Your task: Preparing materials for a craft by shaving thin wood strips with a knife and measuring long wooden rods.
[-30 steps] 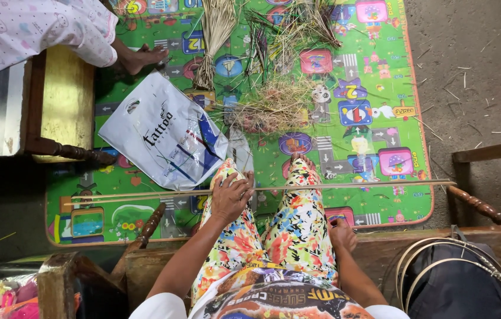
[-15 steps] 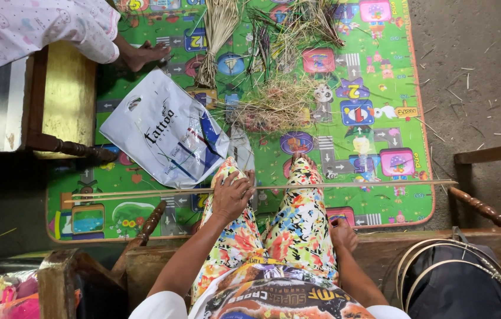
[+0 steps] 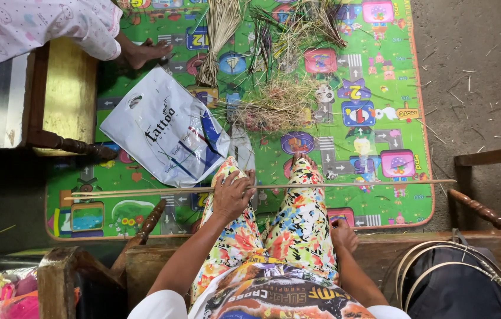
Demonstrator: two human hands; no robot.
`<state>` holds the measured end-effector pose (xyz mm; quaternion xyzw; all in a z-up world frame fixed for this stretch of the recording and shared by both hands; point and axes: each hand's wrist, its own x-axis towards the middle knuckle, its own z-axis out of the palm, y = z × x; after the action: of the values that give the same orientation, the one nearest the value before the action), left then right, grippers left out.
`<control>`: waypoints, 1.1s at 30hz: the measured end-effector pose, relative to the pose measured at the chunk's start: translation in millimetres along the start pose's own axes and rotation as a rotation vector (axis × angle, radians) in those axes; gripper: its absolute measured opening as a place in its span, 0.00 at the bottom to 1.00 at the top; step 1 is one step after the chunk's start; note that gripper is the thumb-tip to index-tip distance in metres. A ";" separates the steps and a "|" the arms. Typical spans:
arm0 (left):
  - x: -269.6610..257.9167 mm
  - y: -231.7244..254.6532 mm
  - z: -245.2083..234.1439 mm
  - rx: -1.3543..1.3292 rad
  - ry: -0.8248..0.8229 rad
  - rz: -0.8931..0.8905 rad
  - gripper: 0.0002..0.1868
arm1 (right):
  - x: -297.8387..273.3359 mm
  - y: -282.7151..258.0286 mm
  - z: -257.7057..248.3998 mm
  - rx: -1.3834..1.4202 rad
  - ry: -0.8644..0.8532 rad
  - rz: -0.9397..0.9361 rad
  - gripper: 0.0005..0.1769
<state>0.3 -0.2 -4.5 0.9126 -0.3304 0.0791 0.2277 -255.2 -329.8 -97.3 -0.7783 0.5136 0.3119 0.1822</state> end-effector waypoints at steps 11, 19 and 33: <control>1.8 4.9 -9.6 -0.007 -0.006 -0.003 0.17 | -11.6 -4.6 -8.5 0.027 -0.001 -0.011 0.20; 3.4 7.3 -14.6 -0.005 -0.035 -0.016 0.18 | -14.0 -7.8 -13.2 0.027 -0.008 -0.006 0.20; 2.1 5.7 -10.4 0.043 0.000 -0.002 0.11 | -20.6 -11.8 -19.0 0.011 -0.014 -0.003 0.21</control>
<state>-1.6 -0.3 7.4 0.9176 -0.3275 0.0858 0.2082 -244.4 -322.3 -69.9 -0.7758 0.5129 0.3141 0.1906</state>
